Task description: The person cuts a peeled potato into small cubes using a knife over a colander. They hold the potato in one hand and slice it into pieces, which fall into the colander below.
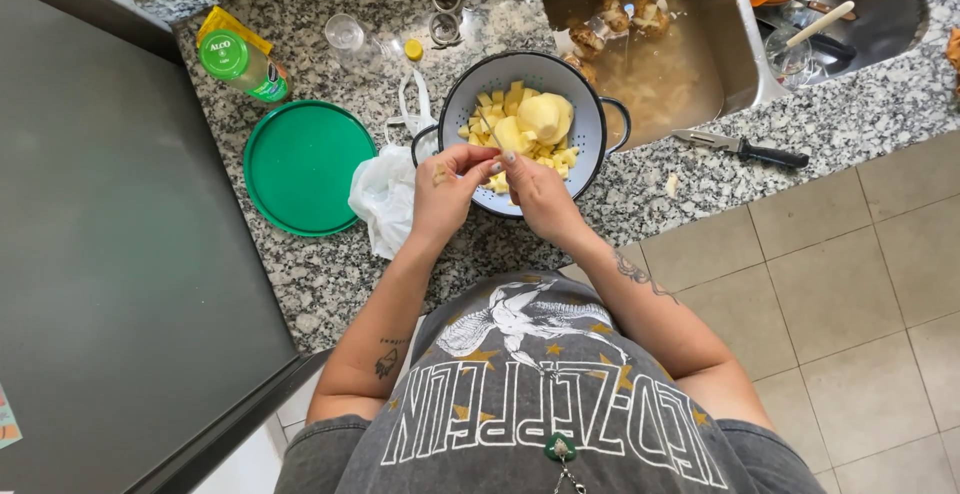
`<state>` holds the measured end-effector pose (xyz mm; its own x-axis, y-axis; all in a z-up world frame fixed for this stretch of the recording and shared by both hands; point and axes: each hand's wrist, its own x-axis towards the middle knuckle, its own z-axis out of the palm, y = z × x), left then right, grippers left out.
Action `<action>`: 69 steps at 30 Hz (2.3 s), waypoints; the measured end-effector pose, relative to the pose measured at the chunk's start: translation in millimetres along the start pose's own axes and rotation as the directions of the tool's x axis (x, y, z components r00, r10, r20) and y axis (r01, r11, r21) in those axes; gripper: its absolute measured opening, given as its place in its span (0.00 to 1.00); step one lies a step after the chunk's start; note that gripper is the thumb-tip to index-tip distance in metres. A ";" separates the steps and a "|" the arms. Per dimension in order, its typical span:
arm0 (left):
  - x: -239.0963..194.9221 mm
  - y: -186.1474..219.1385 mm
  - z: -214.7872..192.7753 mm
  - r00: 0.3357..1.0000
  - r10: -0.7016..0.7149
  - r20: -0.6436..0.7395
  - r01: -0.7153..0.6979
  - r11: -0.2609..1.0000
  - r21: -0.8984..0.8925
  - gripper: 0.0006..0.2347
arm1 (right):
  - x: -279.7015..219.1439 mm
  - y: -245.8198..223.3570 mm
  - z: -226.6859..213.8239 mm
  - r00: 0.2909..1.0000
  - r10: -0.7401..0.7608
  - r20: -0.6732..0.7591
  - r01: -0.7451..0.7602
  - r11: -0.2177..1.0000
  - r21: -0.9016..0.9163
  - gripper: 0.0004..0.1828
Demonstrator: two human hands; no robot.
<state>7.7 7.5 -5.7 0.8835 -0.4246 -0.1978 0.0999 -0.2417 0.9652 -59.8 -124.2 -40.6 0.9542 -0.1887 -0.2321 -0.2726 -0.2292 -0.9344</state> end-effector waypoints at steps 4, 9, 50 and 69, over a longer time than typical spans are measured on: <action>3.8 -6.0 -3.9 0.992 0.123 -0.025 -0.118 0.980 0.162 0.06 | 2.4 -3.0 -8.5 0.990 0.139 0.014 -0.139 0.984 0.109 0.31; 18.6 -13.0 -7.4 0.935 0.343 0.090 -0.203 0.309 0.929 0.26 | -7.5 -40.1 -47.5 0.938 0.339 0.078 -0.343 0.867 0.361 0.35; 40.4 1.7 4.5 0.993 0.097 0.066 -0.090 0.991 -0.100 0.11 | -21.8 -31.4 -97.1 0.943 0.029 -0.330 -0.095 0.978 -0.186 0.16; 10.8 -4.5 9.2 0.985 0.173 -0.024 -0.174 0.962 -0.209 0.11 | -19.8 -32.9 -5.3 0.965 -0.130 -0.230 -0.007 0.858 -0.514 0.31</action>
<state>12.6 -4.1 -13.7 0.8982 -0.4389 -0.0236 0.0380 0.0241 0.9990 -70.4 -118.0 -3.8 0.9275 -0.3716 -0.0403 -0.3035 -0.6858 -0.6615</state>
